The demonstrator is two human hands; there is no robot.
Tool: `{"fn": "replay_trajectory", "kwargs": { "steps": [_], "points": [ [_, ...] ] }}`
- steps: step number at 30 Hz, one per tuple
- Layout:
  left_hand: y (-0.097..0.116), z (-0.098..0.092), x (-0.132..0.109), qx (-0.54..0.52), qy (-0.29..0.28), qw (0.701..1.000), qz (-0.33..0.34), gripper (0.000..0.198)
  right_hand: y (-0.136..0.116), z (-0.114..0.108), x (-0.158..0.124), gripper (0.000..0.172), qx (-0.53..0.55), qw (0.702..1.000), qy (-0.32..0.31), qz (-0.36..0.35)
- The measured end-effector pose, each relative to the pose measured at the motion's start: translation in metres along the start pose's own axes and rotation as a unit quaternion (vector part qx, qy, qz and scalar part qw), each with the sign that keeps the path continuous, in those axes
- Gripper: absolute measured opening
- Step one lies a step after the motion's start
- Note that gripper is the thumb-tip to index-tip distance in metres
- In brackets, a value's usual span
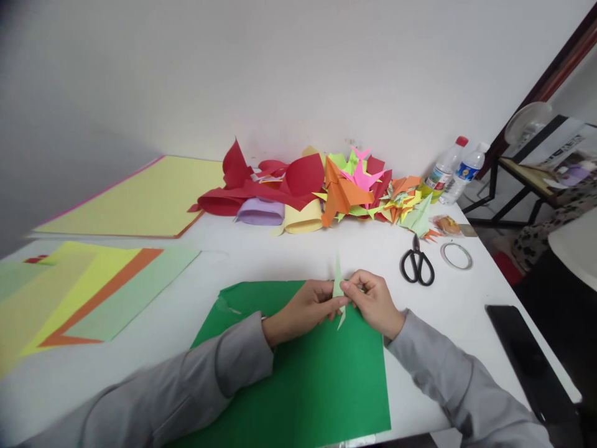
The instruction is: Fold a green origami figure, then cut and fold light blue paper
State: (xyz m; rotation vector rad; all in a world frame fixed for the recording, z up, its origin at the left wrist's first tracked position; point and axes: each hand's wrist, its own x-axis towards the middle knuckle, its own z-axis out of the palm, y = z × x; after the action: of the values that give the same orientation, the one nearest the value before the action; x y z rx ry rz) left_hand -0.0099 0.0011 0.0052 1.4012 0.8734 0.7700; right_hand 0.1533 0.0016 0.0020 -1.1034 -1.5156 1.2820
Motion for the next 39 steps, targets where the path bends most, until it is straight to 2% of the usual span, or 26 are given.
{"fn": "replay_trajectory", "kwargs": {
  "steps": [11, 17, 23, 27, 31, 35, 39],
  "points": [
    [-0.009, 0.000, 0.001, -0.007, -0.012, 1.000, 0.000, 0.022, -0.003, 0.000, 0.002, 0.044, 0.025, 1.000, -0.011, 0.009],
    [-0.004, -0.003, 0.000, -0.010, -0.036, 0.999, -0.014, 0.031, -0.003, -0.002, 0.002, 0.044, 0.032, 0.999, -0.021, 0.014],
    [-0.003, -0.010, 0.001, -0.088, -0.004, 0.996, -0.017, 0.044, 0.000, -0.007, 0.004, 0.044, 0.038, 0.998, -0.043, 0.033],
    [-0.004, -0.011, 0.001, -0.100, -0.004, 0.995, -0.003, 0.041, 0.004, -0.008, 0.005, 0.044, 0.078, 0.995, -0.050, 0.033],
    [-0.002, -0.010, 0.001, -0.126, 0.029, 0.992, -0.004, 0.037, 0.011, -0.009, 0.006, 0.046, 0.131, 0.990, -0.045, 0.013],
    [-0.004, -0.011, 0.003, -0.161, 0.036, 0.986, -0.007, 0.036, 0.011, -0.010, 0.003, 0.050, 0.085, 0.995, -0.058, 0.002],
    [-0.004, -0.011, 0.003, -0.127, 0.015, 0.992, -0.006, 0.036, 0.004, -0.007, 0.000, 0.049, 0.032, 0.993, -0.108, 0.024]
  ]
}}
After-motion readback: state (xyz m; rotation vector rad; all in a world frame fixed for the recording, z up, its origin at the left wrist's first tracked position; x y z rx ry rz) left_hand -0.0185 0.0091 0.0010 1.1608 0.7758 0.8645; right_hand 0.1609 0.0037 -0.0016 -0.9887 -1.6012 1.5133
